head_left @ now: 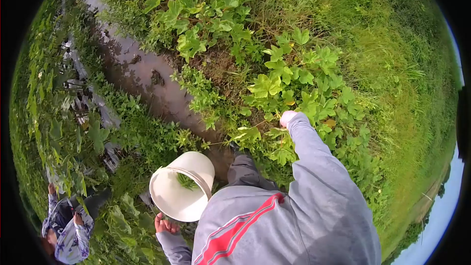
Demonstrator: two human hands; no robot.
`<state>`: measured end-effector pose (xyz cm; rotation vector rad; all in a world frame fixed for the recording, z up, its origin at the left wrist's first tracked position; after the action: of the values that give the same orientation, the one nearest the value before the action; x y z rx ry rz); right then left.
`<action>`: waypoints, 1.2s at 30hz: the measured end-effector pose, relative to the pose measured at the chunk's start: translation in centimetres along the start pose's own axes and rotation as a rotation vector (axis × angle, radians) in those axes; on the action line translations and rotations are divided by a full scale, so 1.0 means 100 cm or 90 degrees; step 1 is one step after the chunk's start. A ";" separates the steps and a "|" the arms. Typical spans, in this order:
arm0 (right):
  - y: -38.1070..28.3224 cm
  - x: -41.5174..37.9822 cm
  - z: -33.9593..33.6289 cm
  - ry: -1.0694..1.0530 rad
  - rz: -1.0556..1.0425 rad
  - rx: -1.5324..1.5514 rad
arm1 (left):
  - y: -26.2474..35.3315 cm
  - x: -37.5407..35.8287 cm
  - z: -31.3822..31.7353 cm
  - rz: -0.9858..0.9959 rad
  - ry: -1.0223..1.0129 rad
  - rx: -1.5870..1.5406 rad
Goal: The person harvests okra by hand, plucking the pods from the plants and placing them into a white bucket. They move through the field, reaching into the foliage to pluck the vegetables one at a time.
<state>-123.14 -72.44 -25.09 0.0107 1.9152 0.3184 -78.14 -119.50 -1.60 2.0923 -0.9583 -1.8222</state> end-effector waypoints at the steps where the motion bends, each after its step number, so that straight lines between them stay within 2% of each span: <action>1: -0.007 -0.022 -0.013 0.016 0.004 0.029 | -0.004 0.003 0.005 0.068 -0.022 -0.007; 2: -0.011 -0.029 -0.024 0.039 0.008 0.066 | -0.006 0.001 0.008 0.066 -0.021 -0.009; 3: 0.003 0.096 0.024 -0.002 -0.175 0.122 | -0.003 -0.006 0.019 0.067 -0.119 -0.045; 4: 0.015 0.064 0.003 -0.064 -0.021 0.466 | 0.001 -0.013 0.032 0.070 -0.218 -0.081; 5: 0.015 0.035 -0.020 -0.038 -0.089 0.420 | 0.003 -0.018 0.043 0.071 -0.232 -0.082; 7: 0.003 -0.027 -0.055 0.031 -0.148 0.209 | 0.002 -0.016 0.053 0.085 -0.268 -0.064; 8: -0.014 -0.045 -0.078 0.091 -0.146 0.047 | 0.003 -0.015 0.060 0.112 -0.314 -0.057; 9: -0.009 -0.043 -0.093 0.239 -0.159 0.163 | -0.003 -0.004 0.061 0.083 -0.384 -0.087; 10: -0.003 -0.046 -0.106 0.390 -0.170 0.279 | -0.008 0.005 0.068 0.089 -0.395 -0.087; 11: -0.005 -0.052 -0.110 0.518 -0.255 0.613 | -0.014 0.012 0.078 0.091 -0.407 -0.051; 12: -0.027 -0.103 -0.131 0.508 -0.311 0.519 | -0.017 0.013 0.091 0.094 -0.420 -0.015; 13: -0.046 -0.130 -0.121 0.719 -0.497 0.557 | -0.018 0.007 0.103 0.097 -0.433 -0.007; 14: -0.076 -0.192 -0.115 0.454 -0.594 0.863 | -0.014 0.004 0.114 0.103 -0.452 -0.001; 16: -0.129 -0.252 -0.074 0.432 -0.812 0.941 | -0.009 -0.007 0.143 0.084 -0.566 -0.003; 18: -0.190 -0.266 -0.013 0.258 -0.891 1.033 | 0.003 -0.019 0.164 0.082 -0.556 0.015; 20: -0.220 -0.269 0.022 0.404 -0.769 0.660 | 0.010 -0.020 0.177 0.079 -0.529 0.051; 22: -0.196 -0.254 0.010 0.520 -0.715 0.697 | 0.018 -0.010 0.184 0.077 -0.496 0.067; 23: -0.166 -0.253 -0.025 0.375 -0.685 0.900 | 0.019 -0.004 0.182 0.068 -0.455 0.073; 25: -0.088 -0.227 -0.102 0.554 -0.661 1.040 | 0.022 0.002 0.179 0.094 -0.480 0.072; 26: -0.047 -0.199 -0.136 0.710 -0.630 1.100 | 0.024 0.004 0.182 0.119 -0.521 0.059; 27: -0.003 -0.170 -0.169 0.914 -0.535 1.036 | 0.025 0.009 0.177 0.125 -0.517 0.082; 28: 0.036 -0.132 -0.200 1.043 -0.474 0.958 | 0.025 0.018 0.172 0.123 -0.513 0.086; 29: 0.068 -0.105 -0.227 1.099 -0.367 0.855 | 0.022 0.028 0.166 0.123 -0.493 0.082; 30: 0.093 -0.078 -0.252 1.079 -0.245 0.693 | 0.020 0.038 0.158 0.124 -0.469 0.077; 33: 0.153 0.027 -0.301 0.900 -0.064 0.422 | 0.012 0.050 0.140 0.148 -0.434 0.095; 34: 0.165 0.046 -0.310 0.799 -0.028 0.399 | 0.013 0.049 0.136 0.166 -0.419 0.120; 35: 0.169 0.064 -0.306 0.673 -0.025 0.457 | 0.011 0.048 0.134 0.165 -0.384 0.121; 36: 0.168 0.064 -0.300 0.599 0.106 0.347 | 0.012 0.043 0.130 0.167 -0.369 0.124</action>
<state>-155.56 -61.69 -17.41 0.4539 2.8912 -0.1433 -90.65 -119.68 -7.23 1.4380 -1.5113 -2.3039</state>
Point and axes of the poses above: each hand's wrist, its own x-axis towards the middle knuckle, its own z-axis out of the palm, y = z × x, the point moved 5 cm from there along x, towards the middle knuckle, and after that the axes turned 5 degrees about z, right-handed, at the moved point
